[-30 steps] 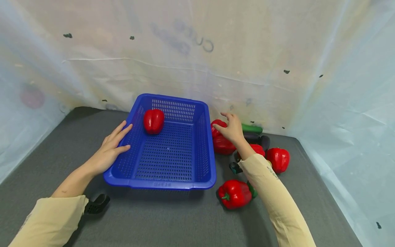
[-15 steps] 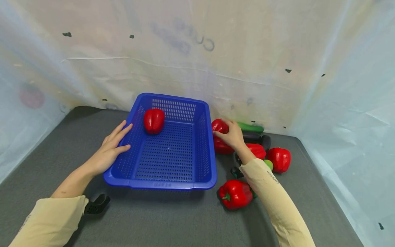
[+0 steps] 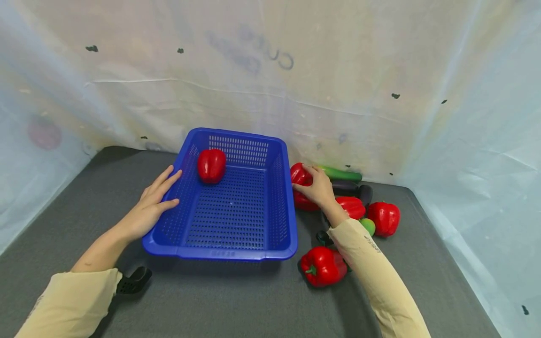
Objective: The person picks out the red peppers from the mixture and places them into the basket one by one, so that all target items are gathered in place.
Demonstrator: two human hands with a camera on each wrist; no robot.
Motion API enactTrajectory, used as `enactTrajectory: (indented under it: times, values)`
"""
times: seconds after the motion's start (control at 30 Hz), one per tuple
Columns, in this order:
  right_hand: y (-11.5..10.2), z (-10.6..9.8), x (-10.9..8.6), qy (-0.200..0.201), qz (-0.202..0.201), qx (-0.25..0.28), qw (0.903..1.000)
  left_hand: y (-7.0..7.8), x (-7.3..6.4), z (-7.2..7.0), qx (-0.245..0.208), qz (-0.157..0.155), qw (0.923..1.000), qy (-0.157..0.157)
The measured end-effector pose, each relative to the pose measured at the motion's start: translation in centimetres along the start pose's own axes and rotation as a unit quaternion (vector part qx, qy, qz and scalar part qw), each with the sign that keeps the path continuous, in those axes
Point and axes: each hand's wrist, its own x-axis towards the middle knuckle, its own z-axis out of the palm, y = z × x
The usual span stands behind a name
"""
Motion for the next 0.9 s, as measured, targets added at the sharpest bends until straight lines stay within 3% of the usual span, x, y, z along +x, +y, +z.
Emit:
enactTrajectory:
  times: [0.33,0.73,0.9]
  values:
    - [-0.82,-0.19,0.32,-0.012,0.044,-0.022,0.9987,-0.08,-0.03,0.03,-0.003,0.002,1.0000,0.001]
    - [-0.47,0.15,0.50,-0.001,0.040,-0.028,0.9988,-0.03,-0.08,-0.01,-0.005,0.008,0.9999,0.002]
    - [-0.37,0.24,0.52,0.025,0.024,-0.007,0.9994,0.02,-0.09,-0.01,-0.006,0.007,1.0000,0.001]
